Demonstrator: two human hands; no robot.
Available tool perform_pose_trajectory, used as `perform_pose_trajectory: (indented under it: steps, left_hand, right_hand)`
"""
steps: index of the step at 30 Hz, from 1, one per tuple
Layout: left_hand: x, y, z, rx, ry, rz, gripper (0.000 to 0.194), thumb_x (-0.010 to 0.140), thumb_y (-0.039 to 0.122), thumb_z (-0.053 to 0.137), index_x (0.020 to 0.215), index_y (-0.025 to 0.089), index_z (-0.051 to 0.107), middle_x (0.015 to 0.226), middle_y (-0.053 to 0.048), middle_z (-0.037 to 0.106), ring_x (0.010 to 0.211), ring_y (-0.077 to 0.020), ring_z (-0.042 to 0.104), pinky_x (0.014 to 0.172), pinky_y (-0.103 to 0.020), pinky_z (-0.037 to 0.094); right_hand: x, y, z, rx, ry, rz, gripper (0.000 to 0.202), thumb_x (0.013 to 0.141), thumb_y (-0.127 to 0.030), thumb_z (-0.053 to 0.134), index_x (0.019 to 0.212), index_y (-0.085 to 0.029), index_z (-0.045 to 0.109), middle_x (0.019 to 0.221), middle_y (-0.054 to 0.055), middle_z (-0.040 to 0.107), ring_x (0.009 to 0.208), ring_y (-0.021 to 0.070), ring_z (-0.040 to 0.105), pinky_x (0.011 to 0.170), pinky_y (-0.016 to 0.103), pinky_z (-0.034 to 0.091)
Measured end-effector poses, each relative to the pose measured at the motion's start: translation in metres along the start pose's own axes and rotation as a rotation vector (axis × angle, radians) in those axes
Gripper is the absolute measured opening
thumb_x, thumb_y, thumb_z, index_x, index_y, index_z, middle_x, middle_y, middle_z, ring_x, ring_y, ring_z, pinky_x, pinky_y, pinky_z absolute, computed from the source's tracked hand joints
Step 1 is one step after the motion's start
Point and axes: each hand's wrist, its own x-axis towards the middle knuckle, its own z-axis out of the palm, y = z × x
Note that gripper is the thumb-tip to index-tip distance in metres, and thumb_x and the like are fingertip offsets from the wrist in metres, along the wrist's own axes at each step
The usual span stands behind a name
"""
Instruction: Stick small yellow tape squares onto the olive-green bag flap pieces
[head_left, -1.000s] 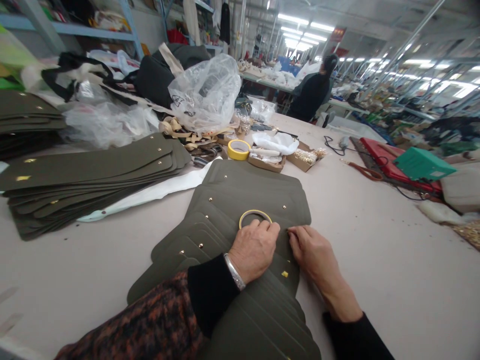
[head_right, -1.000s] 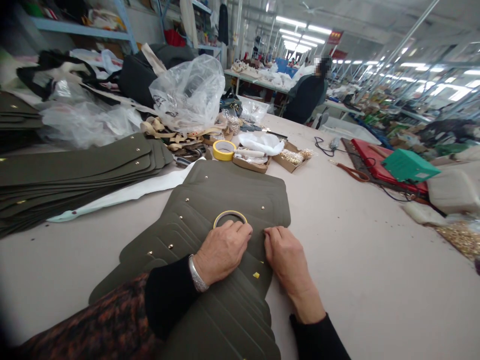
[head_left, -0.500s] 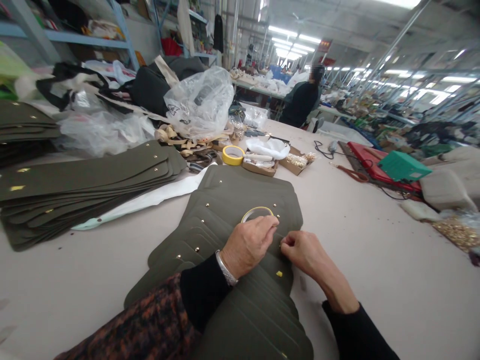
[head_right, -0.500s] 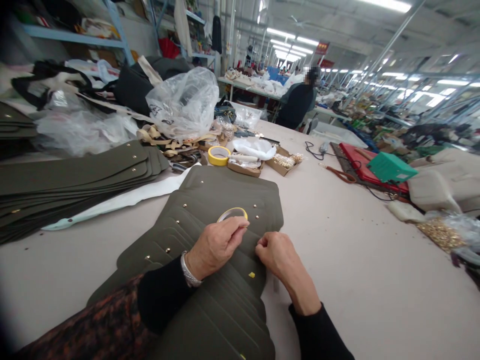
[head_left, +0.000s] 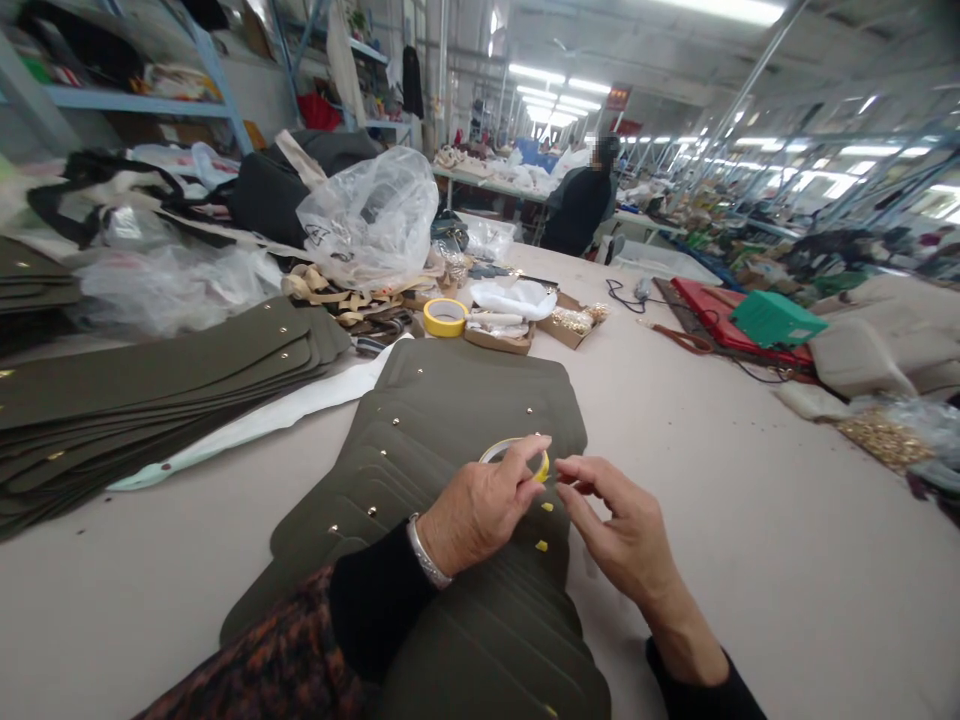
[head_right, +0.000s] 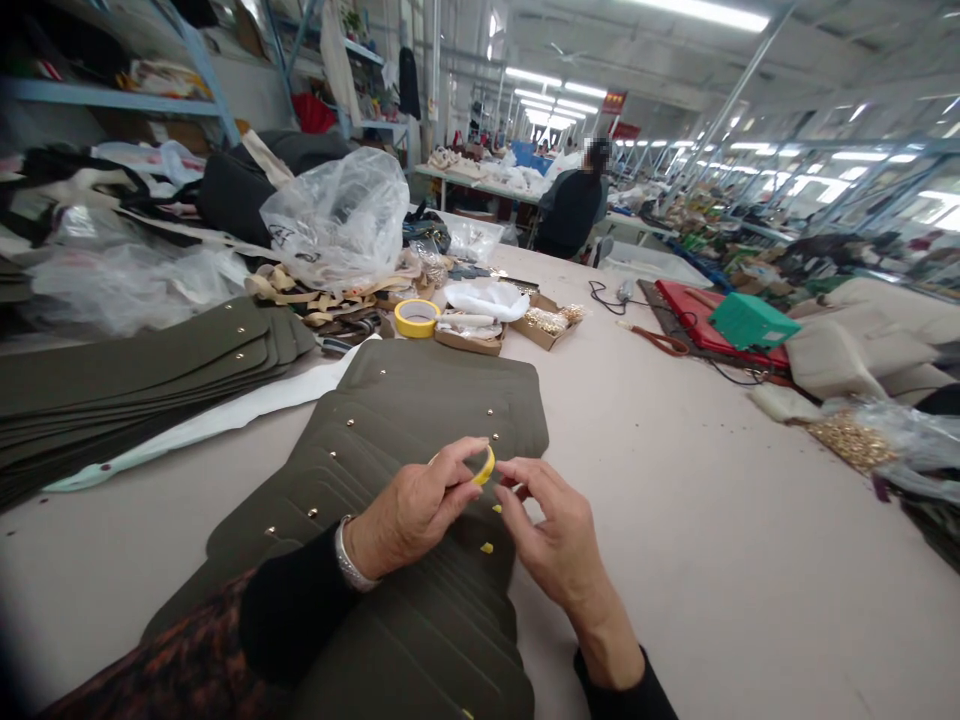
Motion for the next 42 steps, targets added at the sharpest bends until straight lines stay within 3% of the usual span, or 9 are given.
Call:
perform_pose_trajectory:
  steps: [5,8,11,16,23,27,33,36,42]
  left_hand:
    - [-0.002,0.0,0.003,0.084,-0.065,0.071,0.041,0.097,0.023,0.037,0.136,0.018,0.027,0.117,-0.008,0.064,0.096,-0.0193,0.067,0.081,-0.031,0.055]
    - [-0.003,0.001,0.003,0.1,-0.09,0.081,0.04,0.097,0.022,0.037,0.135,0.017,0.027,0.119,-0.009,0.063,0.098,-0.0195,0.066,0.081,-0.031,0.055]
    - [-0.002,0.002,0.001,0.091,-0.113,0.084,0.037,0.096,0.02,0.039,0.132,0.017,0.03,0.114,-0.007,0.064,0.097,-0.019,0.066,0.081,-0.031,0.054]
    - [0.0,0.005,-0.003,0.12,-0.154,0.081,0.015,0.096,0.02,0.039,0.109,0.018,0.046,0.093,-0.003,0.065,0.086,-0.017,0.065,0.076,-0.028,0.052]
    - [-0.001,-0.001,0.002,0.215,-0.111,0.094,0.016,0.096,0.019,0.038,0.099,0.018,0.053,0.086,-0.002,0.064,0.082,-0.0152,0.063,0.075,-0.026,0.051]
    - [0.001,-0.002,0.004,0.267,-0.04,0.114,0.018,0.095,0.018,0.038,0.09,0.017,0.055,0.08,-0.002,0.063,0.075,-0.0153,0.062,0.067,-0.026,0.049]
    - [0.0,0.013,0.005,0.337,0.099,0.207,0.022,0.096,0.018,0.035,0.084,0.017,0.053,0.07,0.0,0.058,0.065,-0.0146,0.057,0.06,-0.026,0.044]
    - [0.001,0.012,0.005,0.383,0.013,0.147,0.019,0.097,0.019,0.035,0.087,0.017,0.051,0.074,-0.001,0.058,0.068,-0.0152,0.056,0.061,-0.027,0.044]
    - [0.013,-0.003,0.007,0.557,-0.232,-0.052,0.013,0.095,0.014,0.038,0.095,0.019,0.05,0.091,-0.004,0.059,0.087,-0.0208,0.053,0.076,-0.034,0.045]
  right_hand:
    - [-0.001,0.0,0.004,-0.075,-0.044,-0.164,0.019,0.086,-0.01,0.053,0.098,-0.02,0.062,0.094,0.006,0.065,0.088,0.0158,0.062,0.077,0.029,0.052]
    - [-0.002,0.001,0.008,-0.095,-0.069,-0.193,0.017,0.086,-0.008,0.051,0.094,-0.019,0.061,0.087,0.005,0.065,0.082,0.0147,0.062,0.075,0.029,0.051]
    - [-0.004,0.002,0.011,-0.131,-0.043,-0.182,0.014,0.086,-0.008,0.051,0.088,-0.019,0.059,0.079,0.002,0.064,0.072,0.0128,0.06,0.068,0.026,0.049]
    - [-0.006,-0.001,0.015,-0.204,0.039,-0.186,0.013,0.085,-0.007,0.051,0.084,-0.019,0.057,0.074,0.001,0.063,0.068,0.012,0.059,0.065,0.024,0.048]
    - [-0.009,-0.002,0.018,-0.254,0.086,-0.165,0.012,0.083,-0.007,0.053,0.084,-0.018,0.058,0.073,0.001,0.064,0.066,0.0118,0.06,0.064,0.023,0.047]
    - [-0.009,-0.009,0.023,-0.217,0.12,0.003,0.01,0.081,-0.013,0.055,0.079,-0.019,0.062,0.068,-0.001,0.064,0.059,0.011,0.059,0.06,0.023,0.047]
    - [0.003,-0.002,0.025,0.119,0.176,0.57,0.016,0.076,-0.032,0.061,0.075,-0.017,0.067,0.062,0.001,0.068,0.052,0.0147,0.063,0.053,0.025,0.051]
    - [0.006,0.017,0.019,0.314,0.142,0.707,0.027,0.07,-0.041,0.067,0.074,-0.015,0.066,0.056,0.001,0.065,0.049,0.0151,0.061,0.052,0.027,0.052]
    - [0.01,0.039,0.02,0.385,-0.001,0.716,0.038,0.069,-0.049,0.069,0.08,-0.012,0.068,0.064,0.004,0.067,0.054,0.0122,0.059,0.055,0.026,0.052]
